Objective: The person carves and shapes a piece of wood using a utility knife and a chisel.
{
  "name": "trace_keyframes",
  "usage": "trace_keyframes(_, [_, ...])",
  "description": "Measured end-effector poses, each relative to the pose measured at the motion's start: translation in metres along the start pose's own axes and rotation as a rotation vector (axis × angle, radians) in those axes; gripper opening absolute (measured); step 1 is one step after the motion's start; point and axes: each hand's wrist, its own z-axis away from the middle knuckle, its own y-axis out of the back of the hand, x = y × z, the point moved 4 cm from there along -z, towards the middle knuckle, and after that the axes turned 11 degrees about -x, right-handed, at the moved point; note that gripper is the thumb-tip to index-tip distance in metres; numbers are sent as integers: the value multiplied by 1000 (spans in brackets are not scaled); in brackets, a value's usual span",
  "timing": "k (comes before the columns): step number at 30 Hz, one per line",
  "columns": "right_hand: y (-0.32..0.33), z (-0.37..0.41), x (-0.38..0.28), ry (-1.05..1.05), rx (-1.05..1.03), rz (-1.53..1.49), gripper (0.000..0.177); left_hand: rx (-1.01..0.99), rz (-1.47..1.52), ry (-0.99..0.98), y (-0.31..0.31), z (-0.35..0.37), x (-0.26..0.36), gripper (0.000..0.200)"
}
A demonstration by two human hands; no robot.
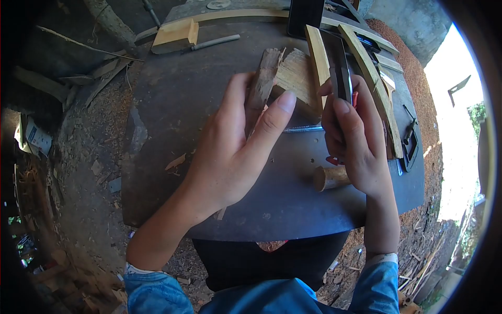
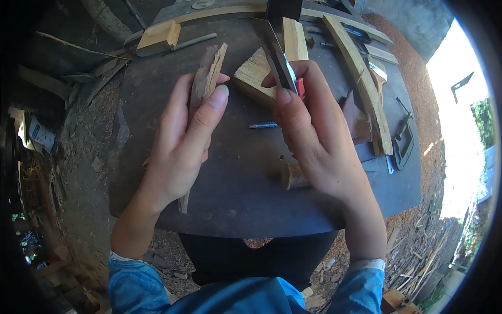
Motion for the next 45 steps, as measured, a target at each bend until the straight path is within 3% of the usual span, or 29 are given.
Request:
trace_keyframes(8, [-4,0,0,171,98,415,27,25,30,-47,-3,0,-3,45])
trace_keyframes(11, [-3,-4,-6,329,75,650,27,7,52,-58,-3,1,-3,49])
trace_keyframes(14, [-6,-3,-8,309,10,734,31,8,41,-155,-3,1,-1,53])
trace_keyframes(16, [-8,-2,-3,317,9,623,33,-4,-2,-291,-2,0,-4,57])
trace_keyframes(19, [-8,0,-1,288,-27,513,37,-56,102,-197,-6,3,3,62])
trace_keyframes(22, [-5,1,-7,300,-101,488,38,-64,24,-233,-5,1,4,66])
trace_keyframes(29, [-6,2,-7,302,-140,538,36,-68,33,-281,-9,1,0,55])
trace_keyframes(32, [-8,5,-5,250,-148,596,47,-61,22,-231,-6,3,4,49])
trace_keyframes(41, [-16,4,-10,334,-15,816,38,-3,-57,-204,-5,5,2,49])
trace_keyframes(45, [-25,6,-16,241,99,916,34,-15,-88,-159,-3,5,4,47])
